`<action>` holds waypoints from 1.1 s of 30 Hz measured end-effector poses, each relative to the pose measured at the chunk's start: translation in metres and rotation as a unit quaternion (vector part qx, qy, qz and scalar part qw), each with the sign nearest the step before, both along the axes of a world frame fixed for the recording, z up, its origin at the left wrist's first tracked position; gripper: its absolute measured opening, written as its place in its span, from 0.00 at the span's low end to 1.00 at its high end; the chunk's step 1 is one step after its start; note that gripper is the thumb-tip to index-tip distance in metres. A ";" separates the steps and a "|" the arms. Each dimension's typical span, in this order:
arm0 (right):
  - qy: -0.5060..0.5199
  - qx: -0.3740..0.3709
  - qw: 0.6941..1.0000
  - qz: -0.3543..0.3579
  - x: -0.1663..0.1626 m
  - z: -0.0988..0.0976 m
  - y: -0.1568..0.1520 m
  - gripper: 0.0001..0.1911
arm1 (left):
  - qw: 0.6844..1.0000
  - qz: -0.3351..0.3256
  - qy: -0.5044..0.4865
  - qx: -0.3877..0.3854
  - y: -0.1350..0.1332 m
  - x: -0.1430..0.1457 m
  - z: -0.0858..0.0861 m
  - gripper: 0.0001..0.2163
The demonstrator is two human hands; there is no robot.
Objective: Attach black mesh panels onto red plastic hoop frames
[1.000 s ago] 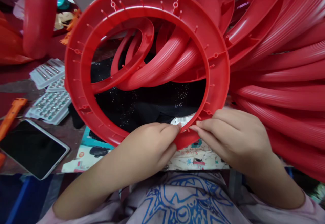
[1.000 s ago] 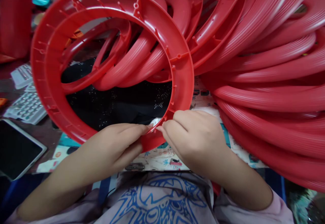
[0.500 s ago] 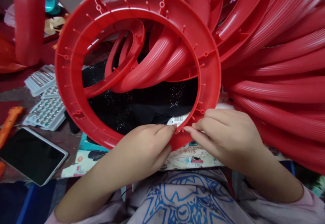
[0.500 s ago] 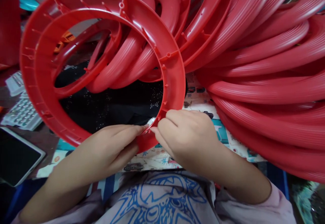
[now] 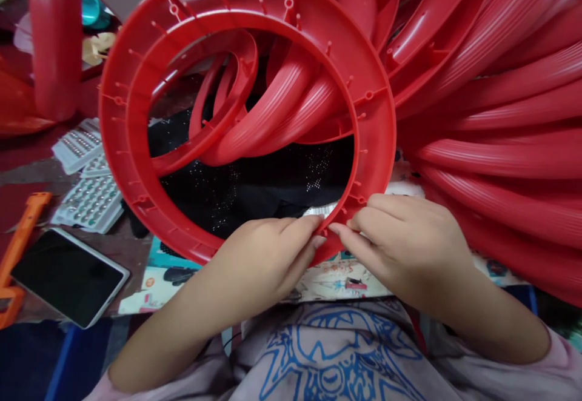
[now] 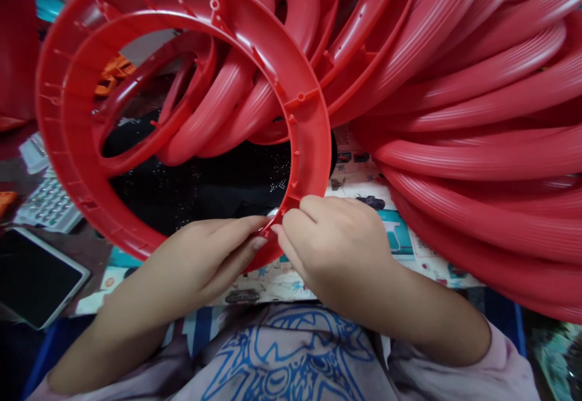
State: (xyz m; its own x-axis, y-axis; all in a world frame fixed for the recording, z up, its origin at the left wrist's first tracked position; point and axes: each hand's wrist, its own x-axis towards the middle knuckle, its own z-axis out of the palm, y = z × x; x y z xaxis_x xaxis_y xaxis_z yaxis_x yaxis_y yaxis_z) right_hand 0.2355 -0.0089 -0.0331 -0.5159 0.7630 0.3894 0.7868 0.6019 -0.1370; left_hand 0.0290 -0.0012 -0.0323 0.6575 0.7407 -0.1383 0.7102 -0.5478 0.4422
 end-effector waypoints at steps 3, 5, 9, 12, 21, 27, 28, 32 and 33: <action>-0.004 -0.012 1.000 0.016 0.003 0.000 0.001 0.18 | 1.000 -0.012 0.012 0.020 -0.001 0.001 -0.002 0.11; -0.001 -0.033 0.998 0.047 0.006 0.001 0.001 0.15 | 1.000 -0.007 0.010 0.018 -0.002 0.001 -0.003 0.10; 0.025 -0.053 0.996 0.070 0.013 0.005 0.002 0.10 | 1.000 0.012 -0.012 -0.006 -0.004 0.003 -0.004 0.08; 0.048 -0.022 0.997 0.062 0.015 0.005 0.004 0.08 | 0.999 0.006 -0.035 0.024 -0.005 0.005 -0.003 0.08; 0.084 0.018 0.995 0.051 0.008 0.000 0.007 0.05 | 0.983 -0.098 0.004 0.158 0.001 -0.010 -0.007 0.11; 0.066 0.001 0.998 0.022 0.007 0.000 0.007 0.10 | 0.990 -0.093 0.011 0.109 0.001 -0.012 -0.006 0.19; 0.066 -0.004 0.998 0.020 0.006 -0.001 0.006 0.10 | 0.994 -0.075 -0.006 0.081 0.000 -0.011 -0.004 0.18; 0.068 -0.005 0.997 0.020 0.001 -0.001 0.003 0.11 | 0.996 -0.038 -0.080 -0.011 -0.003 -0.009 0.004 0.17; 0.069 0.001 0.997 0.021 0.000 -0.001 0.002 0.11 | 0.995 -0.033 -0.088 -0.018 -0.004 -0.009 0.005 0.18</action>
